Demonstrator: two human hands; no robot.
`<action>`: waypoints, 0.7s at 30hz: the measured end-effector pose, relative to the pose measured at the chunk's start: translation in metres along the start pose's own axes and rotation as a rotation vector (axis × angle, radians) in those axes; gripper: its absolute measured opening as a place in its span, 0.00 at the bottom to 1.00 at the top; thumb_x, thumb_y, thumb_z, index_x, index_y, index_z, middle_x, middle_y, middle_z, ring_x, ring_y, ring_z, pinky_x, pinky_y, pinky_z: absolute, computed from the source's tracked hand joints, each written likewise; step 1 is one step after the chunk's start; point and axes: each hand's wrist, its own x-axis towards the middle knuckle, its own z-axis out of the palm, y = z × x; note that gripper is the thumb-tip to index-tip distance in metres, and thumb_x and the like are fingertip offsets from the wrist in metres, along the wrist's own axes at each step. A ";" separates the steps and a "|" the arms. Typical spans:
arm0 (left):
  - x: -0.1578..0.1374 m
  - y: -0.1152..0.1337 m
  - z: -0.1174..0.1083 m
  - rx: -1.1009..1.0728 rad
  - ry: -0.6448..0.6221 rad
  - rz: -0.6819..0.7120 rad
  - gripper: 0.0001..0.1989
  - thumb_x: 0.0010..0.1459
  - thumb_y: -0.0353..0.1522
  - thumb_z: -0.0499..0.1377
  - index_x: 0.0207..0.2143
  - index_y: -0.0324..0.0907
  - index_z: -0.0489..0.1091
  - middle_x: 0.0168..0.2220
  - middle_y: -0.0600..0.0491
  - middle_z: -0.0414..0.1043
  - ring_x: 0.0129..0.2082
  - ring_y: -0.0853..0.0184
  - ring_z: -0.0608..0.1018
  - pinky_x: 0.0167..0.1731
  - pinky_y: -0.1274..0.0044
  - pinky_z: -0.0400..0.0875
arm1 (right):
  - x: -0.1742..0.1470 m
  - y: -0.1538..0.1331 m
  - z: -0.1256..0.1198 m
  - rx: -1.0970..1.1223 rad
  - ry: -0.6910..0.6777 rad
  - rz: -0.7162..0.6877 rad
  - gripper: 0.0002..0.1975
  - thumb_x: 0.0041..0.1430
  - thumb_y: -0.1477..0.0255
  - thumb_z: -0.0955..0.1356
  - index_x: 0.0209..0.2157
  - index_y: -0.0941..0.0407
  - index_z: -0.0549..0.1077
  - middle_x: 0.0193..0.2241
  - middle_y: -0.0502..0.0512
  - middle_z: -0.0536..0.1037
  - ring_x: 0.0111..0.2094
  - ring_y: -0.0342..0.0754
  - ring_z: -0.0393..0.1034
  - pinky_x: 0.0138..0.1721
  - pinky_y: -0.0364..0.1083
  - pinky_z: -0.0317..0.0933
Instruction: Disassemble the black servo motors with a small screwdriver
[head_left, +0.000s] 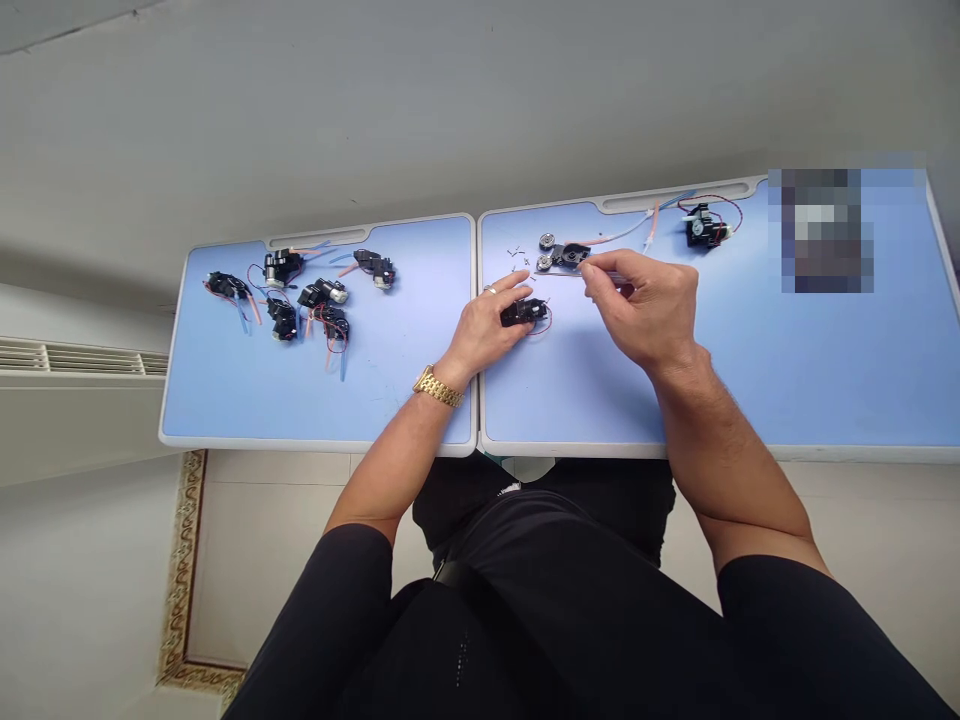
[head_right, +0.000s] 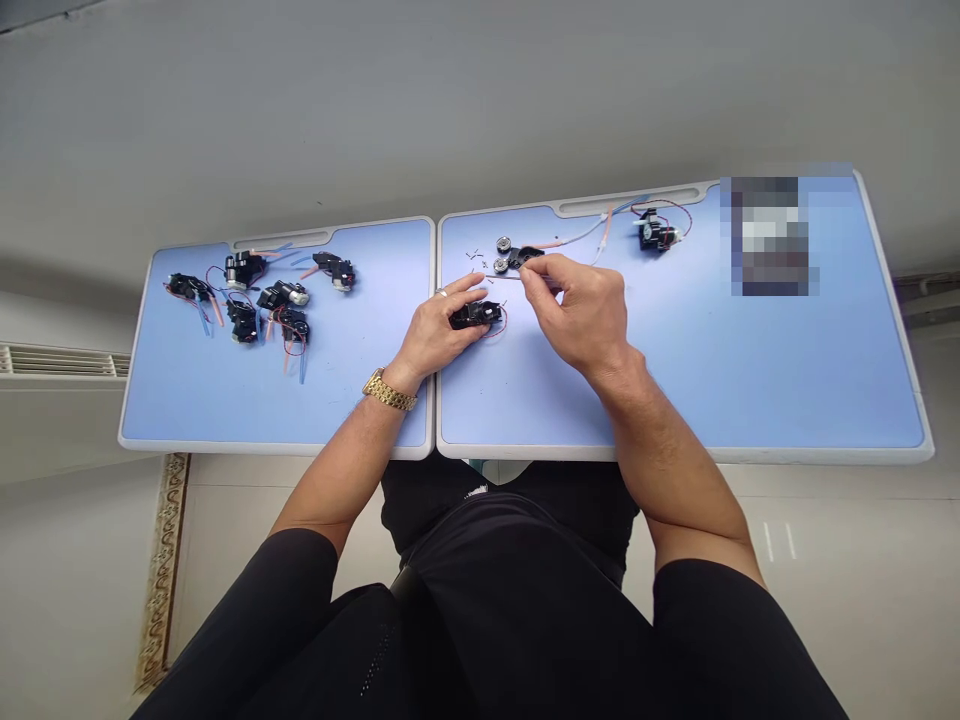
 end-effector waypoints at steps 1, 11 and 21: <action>0.000 0.000 -0.001 -0.008 -0.004 0.005 0.25 0.61 0.24 0.71 0.59 0.47 0.80 0.74 0.46 0.72 0.73 0.53 0.77 0.75 0.54 0.72 | 0.000 0.000 0.000 0.005 0.003 0.003 0.11 0.72 0.66 0.70 0.36 0.50 0.84 0.28 0.49 0.85 0.27 0.48 0.77 0.34 0.50 0.71; -0.014 -0.010 -0.023 -0.158 0.049 -0.009 0.19 0.62 0.32 0.73 0.55 0.48 0.82 0.58 0.47 0.84 0.60 0.58 0.84 0.64 0.59 0.80 | 0.006 0.008 -0.005 0.016 0.013 0.034 0.08 0.69 0.70 0.70 0.33 0.50 0.80 0.25 0.48 0.82 0.26 0.48 0.76 0.33 0.50 0.72; -0.018 -0.010 -0.021 -0.253 0.034 -0.010 0.20 0.65 0.38 0.74 0.58 0.50 0.81 0.53 0.50 0.86 0.51 0.61 0.85 0.57 0.64 0.81 | -0.004 -0.021 -0.015 0.256 -0.066 -0.011 0.02 0.66 0.68 0.73 0.36 0.49 0.78 0.33 0.50 0.84 0.31 0.49 0.79 0.33 0.52 0.76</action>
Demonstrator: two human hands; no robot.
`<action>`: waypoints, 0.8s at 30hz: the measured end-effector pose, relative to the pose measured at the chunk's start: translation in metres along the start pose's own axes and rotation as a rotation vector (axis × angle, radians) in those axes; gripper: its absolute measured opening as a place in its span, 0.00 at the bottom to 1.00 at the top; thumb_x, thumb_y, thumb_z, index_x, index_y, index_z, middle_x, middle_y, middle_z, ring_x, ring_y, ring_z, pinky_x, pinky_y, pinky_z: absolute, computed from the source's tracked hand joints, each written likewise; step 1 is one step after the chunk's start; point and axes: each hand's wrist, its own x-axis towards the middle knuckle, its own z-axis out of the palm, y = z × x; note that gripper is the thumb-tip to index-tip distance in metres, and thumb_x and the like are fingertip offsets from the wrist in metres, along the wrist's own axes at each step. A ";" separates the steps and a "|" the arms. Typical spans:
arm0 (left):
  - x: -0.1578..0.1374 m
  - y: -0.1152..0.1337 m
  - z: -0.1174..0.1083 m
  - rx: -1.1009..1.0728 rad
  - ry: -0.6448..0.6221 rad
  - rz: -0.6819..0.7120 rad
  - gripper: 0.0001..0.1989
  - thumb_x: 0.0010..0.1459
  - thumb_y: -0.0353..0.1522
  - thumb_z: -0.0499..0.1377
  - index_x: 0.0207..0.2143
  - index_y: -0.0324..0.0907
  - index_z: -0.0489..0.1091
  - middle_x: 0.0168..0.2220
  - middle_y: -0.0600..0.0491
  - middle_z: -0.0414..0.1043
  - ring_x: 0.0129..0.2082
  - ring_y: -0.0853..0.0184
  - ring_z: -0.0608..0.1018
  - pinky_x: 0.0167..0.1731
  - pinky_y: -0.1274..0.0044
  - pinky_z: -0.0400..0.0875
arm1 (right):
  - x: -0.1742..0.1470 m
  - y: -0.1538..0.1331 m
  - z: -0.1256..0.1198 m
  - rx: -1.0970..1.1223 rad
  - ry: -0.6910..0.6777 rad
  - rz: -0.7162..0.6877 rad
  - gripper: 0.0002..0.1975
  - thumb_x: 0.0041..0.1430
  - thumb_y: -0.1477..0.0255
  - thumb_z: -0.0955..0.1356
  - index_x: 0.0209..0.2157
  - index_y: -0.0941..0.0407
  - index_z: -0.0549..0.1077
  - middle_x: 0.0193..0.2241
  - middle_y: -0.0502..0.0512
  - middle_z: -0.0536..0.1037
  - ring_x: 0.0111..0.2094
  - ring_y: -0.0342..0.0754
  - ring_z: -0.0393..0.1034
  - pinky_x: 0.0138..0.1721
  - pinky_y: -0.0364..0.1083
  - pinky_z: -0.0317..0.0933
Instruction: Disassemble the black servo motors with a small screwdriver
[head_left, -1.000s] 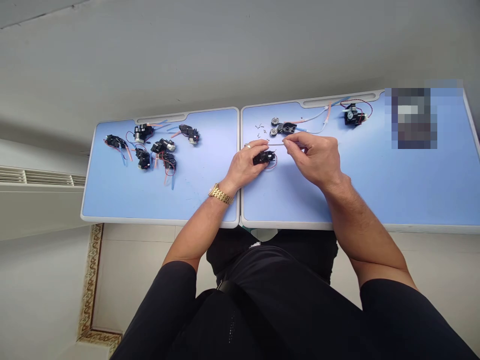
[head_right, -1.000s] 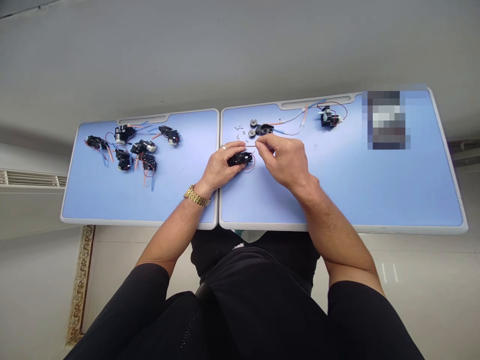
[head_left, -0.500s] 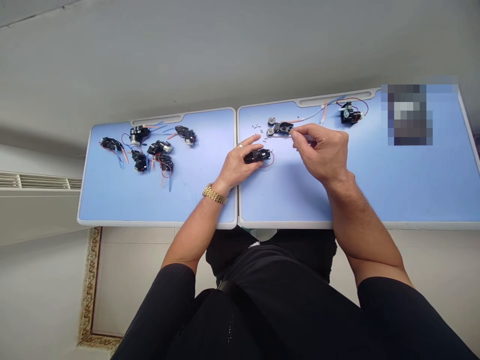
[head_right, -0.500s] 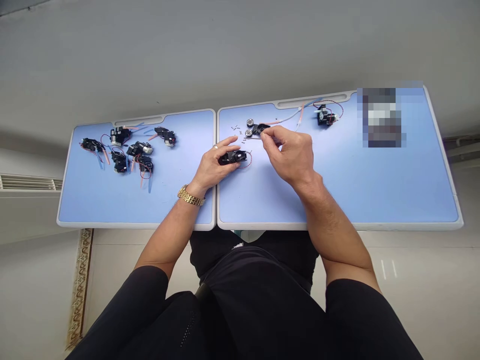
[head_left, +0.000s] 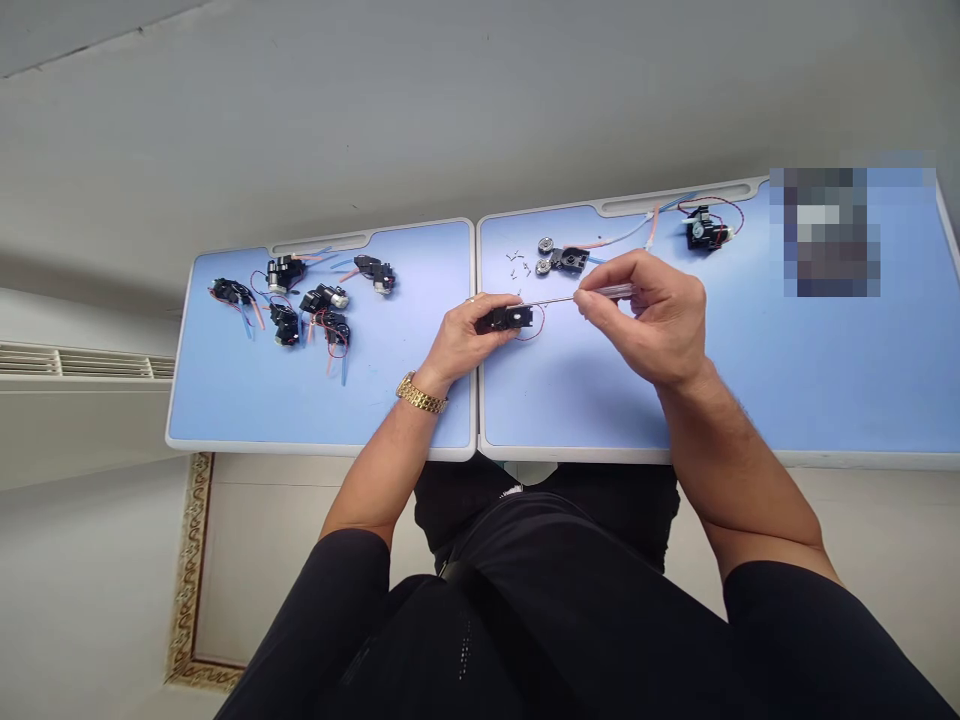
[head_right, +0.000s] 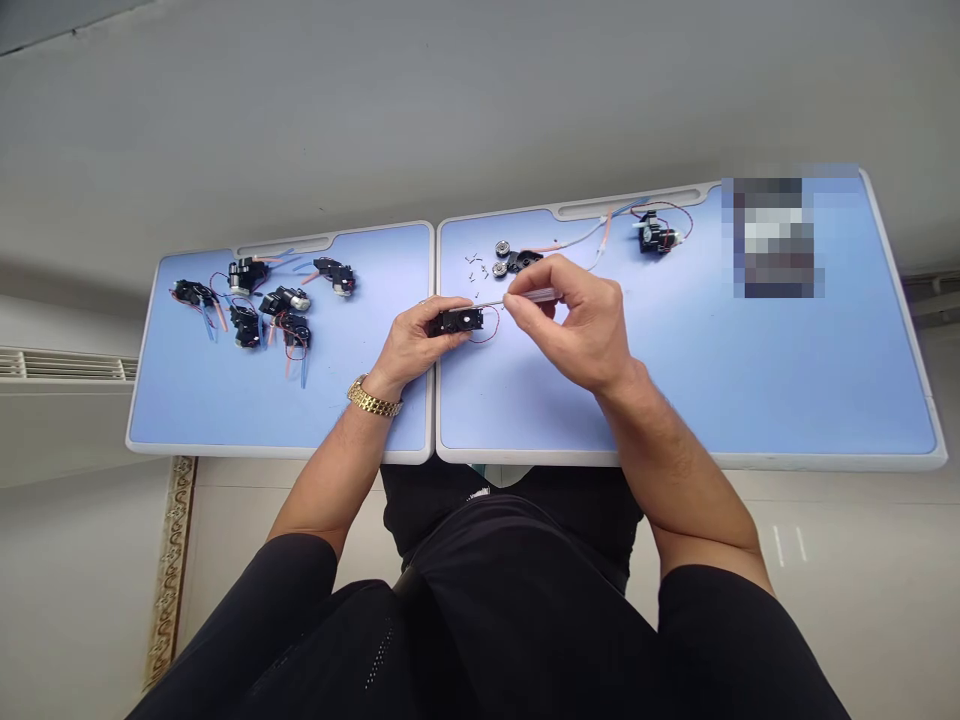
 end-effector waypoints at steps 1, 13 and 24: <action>0.000 0.000 -0.001 -0.001 -0.004 -0.017 0.21 0.64 0.39 0.74 0.59 0.50 0.81 0.53 0.49 0.86 0.52 0.61 0.85 0.58 0.64 0.81 | -0.001 -0.003 0.001 0.003 -0.008 -0.010 0.03 0.66 0.68 0.73 0.36 0.49 0.78 0.33 0.50 0.84 0.31 0.49 0.79 0.33 0.51 0.76; 0.000 0.001 -0.003 0.085 -0.021 -0.010 0.18 0.63 0.35 0.74 0.55 0.50 0.82 0.43 0.53 0.82 0.43 0.64 0.82 0.48 0.67 0.80 | -0.009 -0.002 0.018 -0.036 -0.050 -0.079 0.03 0.67 0.68 0.71 0.36 0.49 0.78 0.32 0.48 0.85 0.29 0.47 0.77 0.34 0.50 0.74; 0.000 0.007 -0.002 0.126 -0.054 0.012 0.17 0.63 0.31 0.73 0.54 0.51 0.83 0.44 0.53 0.82 0.44 0.64 0.81 0.49 0.68 0.79 | -0.008 0.002 0.018 -0.037 -0.067 -0.089 0.03 0.67 0.69 0.71 0.36 0.48 0.78 0.32 0.48 0.85 0.29 0.47 0.77 0.34 0.50 0.74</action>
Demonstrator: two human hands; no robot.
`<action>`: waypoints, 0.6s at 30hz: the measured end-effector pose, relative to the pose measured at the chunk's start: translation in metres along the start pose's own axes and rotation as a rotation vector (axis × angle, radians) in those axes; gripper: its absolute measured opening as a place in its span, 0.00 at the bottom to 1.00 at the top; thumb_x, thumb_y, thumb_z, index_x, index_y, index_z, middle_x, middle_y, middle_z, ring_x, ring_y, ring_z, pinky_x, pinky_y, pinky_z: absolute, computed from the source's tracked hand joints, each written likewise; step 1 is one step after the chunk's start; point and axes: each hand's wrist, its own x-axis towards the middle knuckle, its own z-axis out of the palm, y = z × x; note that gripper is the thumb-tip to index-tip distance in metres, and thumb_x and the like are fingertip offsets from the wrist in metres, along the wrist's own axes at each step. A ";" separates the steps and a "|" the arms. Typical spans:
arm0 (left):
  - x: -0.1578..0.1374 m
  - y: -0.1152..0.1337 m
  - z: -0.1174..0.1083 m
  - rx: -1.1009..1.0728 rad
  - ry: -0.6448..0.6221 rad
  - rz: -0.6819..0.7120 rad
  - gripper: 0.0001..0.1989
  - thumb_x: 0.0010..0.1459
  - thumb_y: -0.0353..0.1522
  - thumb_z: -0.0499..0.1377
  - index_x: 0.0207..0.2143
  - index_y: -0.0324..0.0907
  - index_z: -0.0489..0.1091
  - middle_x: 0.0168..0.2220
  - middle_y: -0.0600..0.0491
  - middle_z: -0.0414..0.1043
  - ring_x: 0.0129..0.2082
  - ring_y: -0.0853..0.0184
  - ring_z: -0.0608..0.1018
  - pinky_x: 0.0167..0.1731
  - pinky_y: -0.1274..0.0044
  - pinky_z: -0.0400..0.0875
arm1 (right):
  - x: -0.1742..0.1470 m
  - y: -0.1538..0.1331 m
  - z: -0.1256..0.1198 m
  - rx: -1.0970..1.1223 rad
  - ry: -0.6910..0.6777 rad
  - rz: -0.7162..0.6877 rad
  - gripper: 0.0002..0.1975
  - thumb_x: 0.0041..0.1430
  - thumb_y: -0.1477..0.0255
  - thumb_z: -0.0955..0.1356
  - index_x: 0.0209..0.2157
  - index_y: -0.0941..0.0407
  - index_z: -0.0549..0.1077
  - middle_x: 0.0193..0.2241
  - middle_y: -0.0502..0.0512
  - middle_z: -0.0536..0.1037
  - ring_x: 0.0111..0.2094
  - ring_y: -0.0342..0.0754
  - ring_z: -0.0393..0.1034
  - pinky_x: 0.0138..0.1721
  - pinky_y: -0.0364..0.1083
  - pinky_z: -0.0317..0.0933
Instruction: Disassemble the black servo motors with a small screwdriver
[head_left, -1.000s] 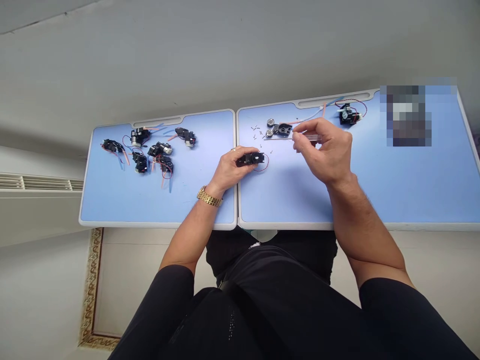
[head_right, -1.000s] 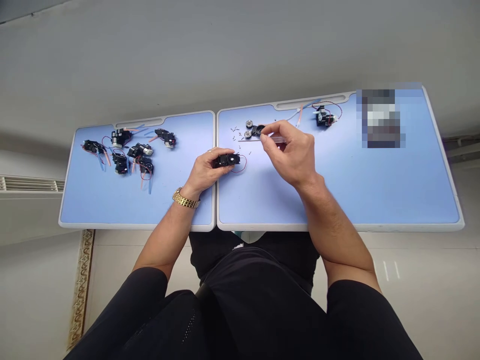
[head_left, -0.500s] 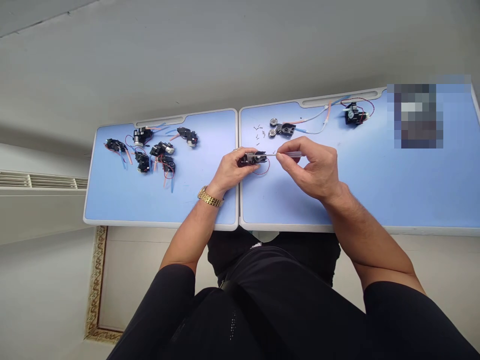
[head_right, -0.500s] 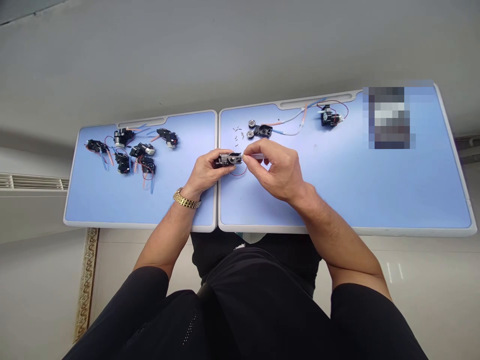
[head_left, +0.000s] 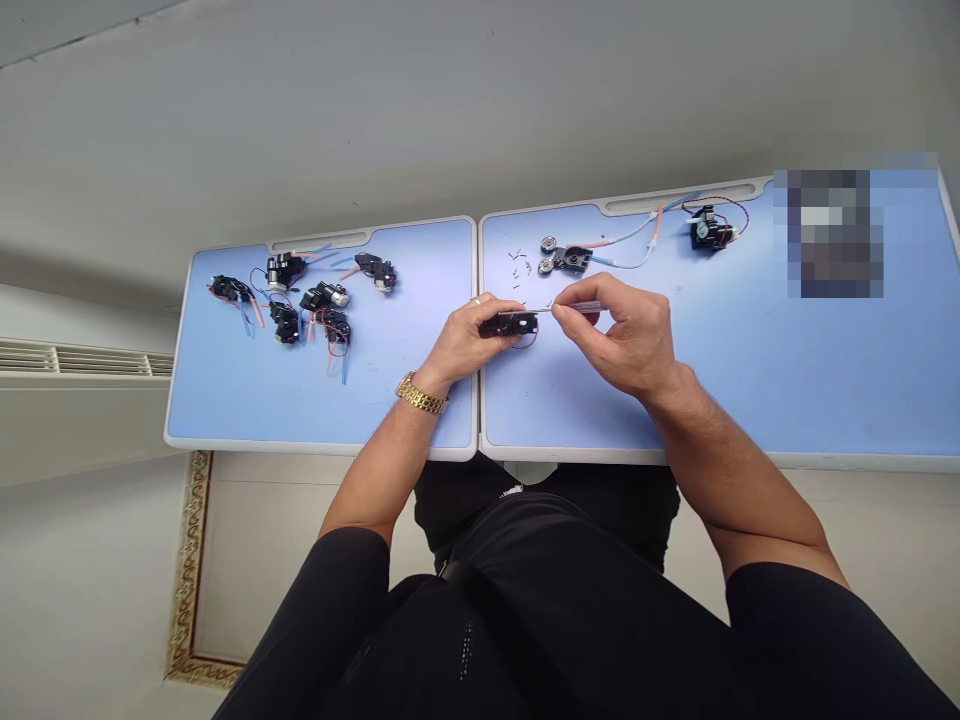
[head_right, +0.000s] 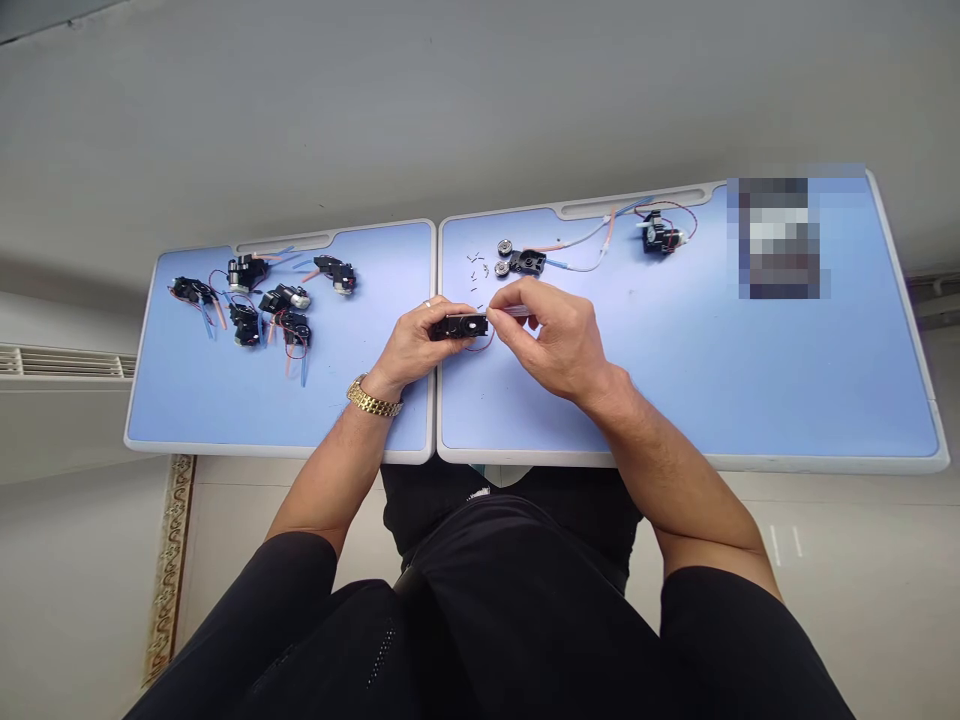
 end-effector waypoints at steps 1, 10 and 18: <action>0.000 0.000 0.000 -0.003 -0.002 0.001 0.18 0.63 0.30 0.72 0.54 0.51 0.83 0.44 0.53 0.82 0.44 0.64 0.81 0.49 0.68 0.79 | 0.000 0.000 0.000 -0.010 -0.004 0.009 0.03 0.67 0.69 0.71 0.36 0.48 0.77 0.32 0.48 0.85 0.29 0.48 0.77 0.34 0.50 0.74; -0.001 0.001 -0.002 0.021 -0.044 0.005 0.18 0.64 0.28 0.70 0.55 0.49 0.80 0.44 0.54 0.79 0.44 0.63 0.80 0.50 0.69 0.77 | -0.002 0.002 0.001 -0.046 -0.048 -0.074 0.04 0.72 0.69 0.68 0.40 0.49 0.74 0.33 0.49 0.83 0.31 0.48 0.77 0.36 0.49 0.72; -0.001 0.004 0.001 0.062 -0.073 0.014 0.17 0.65 0.27 0.69 0.56 0.47 0.79 0.45 0.52 0.80 0.45 0.63 0.80 0.52 0.68 0.77 | -0.004 -0.001 0.002 -0.104 -0.002 -0.037 0.04 0.71 0.69 0.69 0.38 0.50 0.73 0.29 0.47 0.83 0.26 0.46 0.77 0.30 0.46 0.69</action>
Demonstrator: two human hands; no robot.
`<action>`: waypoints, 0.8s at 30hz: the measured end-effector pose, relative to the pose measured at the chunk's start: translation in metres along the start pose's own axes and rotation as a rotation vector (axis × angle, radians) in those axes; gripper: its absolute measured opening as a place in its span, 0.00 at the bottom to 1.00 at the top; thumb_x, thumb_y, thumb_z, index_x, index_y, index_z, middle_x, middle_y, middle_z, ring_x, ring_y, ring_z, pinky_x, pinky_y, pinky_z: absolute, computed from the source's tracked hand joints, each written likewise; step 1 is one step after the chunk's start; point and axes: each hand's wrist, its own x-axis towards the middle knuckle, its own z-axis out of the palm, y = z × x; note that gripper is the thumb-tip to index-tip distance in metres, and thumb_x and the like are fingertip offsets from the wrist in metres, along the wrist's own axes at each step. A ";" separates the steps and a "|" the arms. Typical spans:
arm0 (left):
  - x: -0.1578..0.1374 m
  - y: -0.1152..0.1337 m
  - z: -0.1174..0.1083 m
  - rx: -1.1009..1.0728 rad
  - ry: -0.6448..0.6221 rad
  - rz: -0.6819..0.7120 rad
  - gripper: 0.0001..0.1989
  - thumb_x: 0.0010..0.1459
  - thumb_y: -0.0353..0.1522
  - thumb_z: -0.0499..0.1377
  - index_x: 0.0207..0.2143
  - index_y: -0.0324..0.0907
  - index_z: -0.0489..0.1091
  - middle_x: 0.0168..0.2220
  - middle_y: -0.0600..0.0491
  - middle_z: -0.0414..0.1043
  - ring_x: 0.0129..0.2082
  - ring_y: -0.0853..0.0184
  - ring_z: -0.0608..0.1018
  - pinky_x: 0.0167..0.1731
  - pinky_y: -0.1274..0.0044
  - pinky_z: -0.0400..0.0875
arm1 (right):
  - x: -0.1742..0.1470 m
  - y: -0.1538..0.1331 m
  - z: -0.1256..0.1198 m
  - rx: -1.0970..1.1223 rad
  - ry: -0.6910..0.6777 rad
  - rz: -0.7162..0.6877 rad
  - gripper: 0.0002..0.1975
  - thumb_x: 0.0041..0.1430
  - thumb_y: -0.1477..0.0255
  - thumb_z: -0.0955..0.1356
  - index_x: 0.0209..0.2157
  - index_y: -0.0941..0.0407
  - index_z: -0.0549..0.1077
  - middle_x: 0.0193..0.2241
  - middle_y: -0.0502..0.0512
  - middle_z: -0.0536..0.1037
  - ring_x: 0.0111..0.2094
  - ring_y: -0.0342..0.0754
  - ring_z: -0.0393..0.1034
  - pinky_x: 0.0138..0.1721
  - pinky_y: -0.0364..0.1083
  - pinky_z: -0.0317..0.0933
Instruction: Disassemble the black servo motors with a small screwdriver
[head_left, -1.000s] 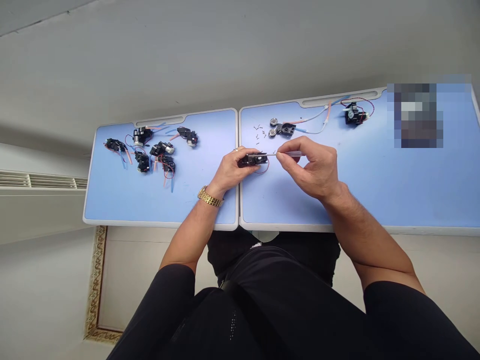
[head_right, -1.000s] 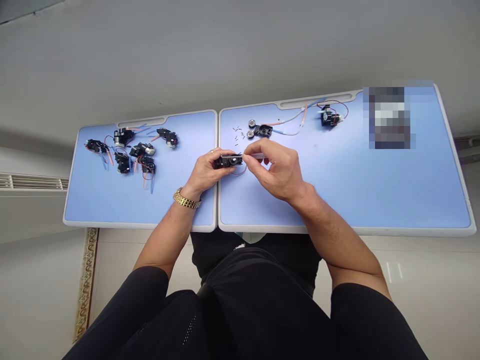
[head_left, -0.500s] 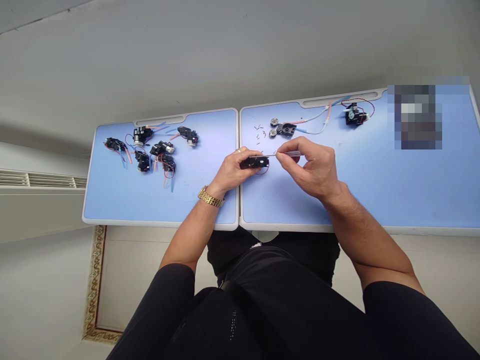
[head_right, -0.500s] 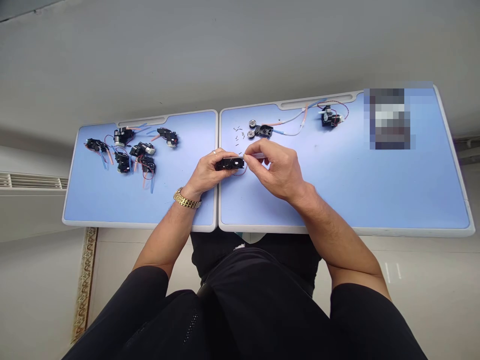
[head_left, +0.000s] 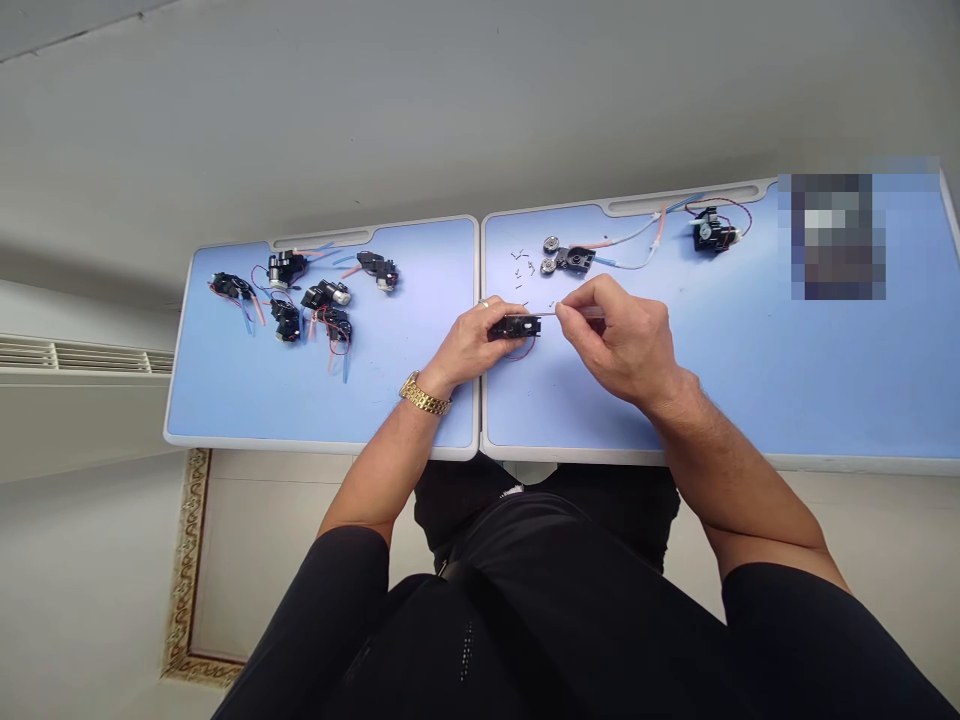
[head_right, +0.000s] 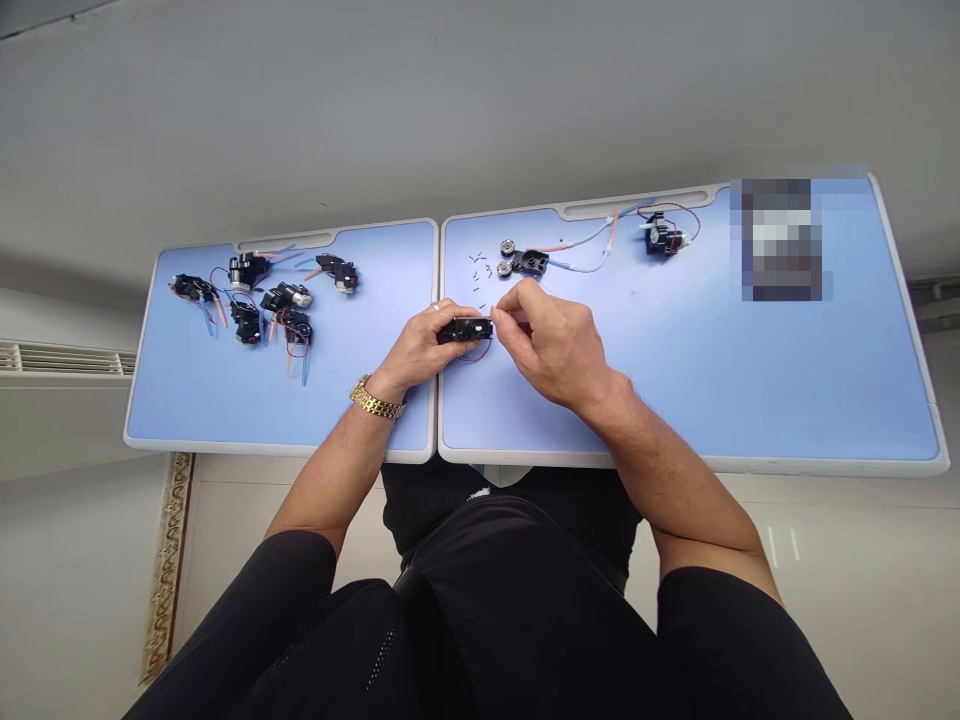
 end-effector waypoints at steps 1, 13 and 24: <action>0.000 0.000 0.001 0.005 -0.002 0.003 0.17 0.65 0.28 0.69 0.55 0.47 0.79 0.46 0.52 0.80 0.45 0.63 0.80 0.53 0.68 0.77 | 0.000 0.000 0.000 -0.014 0.000 0.016 0.05 0.71 0.68 0.69 0.37 0.50 0.72 0.28 0.48 0.83 0.27 0.46 0.78 0.30 0.46 0.69; 0.000 -0.001 0.002 0.037 -0.031 0.003 0.16 0.66 0.28 0.70 0.55 0.46 0.79 0.46 0.52 0.80 0.44 0.63 0.80 0.51 0.69 0.76 | -0.005 0.001 0.000 -0.155 -0.067 -0.044 0.11 0.79 0.61 0.67 0.40 0.51 0.72 0.28 0.49 0.81 0.25 0.47 0.72 0.28 0.48 0.60; 0.001 0.003 -0.003 0.035 -0.091 0.013 0.15 0.64 0.27 0.68 0.53 0.46 0.80 0.43 0.53 0.80 0.42 0.64 0.80 0.49 0.70 0.75 | 0.004 -0.002 -0.008 -0.153 -0.228 -0.283 0.10 0.79 0.73 0.61 0.40 0.50 0.69 0.33 0.54 0.78 0.35 0.52 0.68 0.40 0.52 0.64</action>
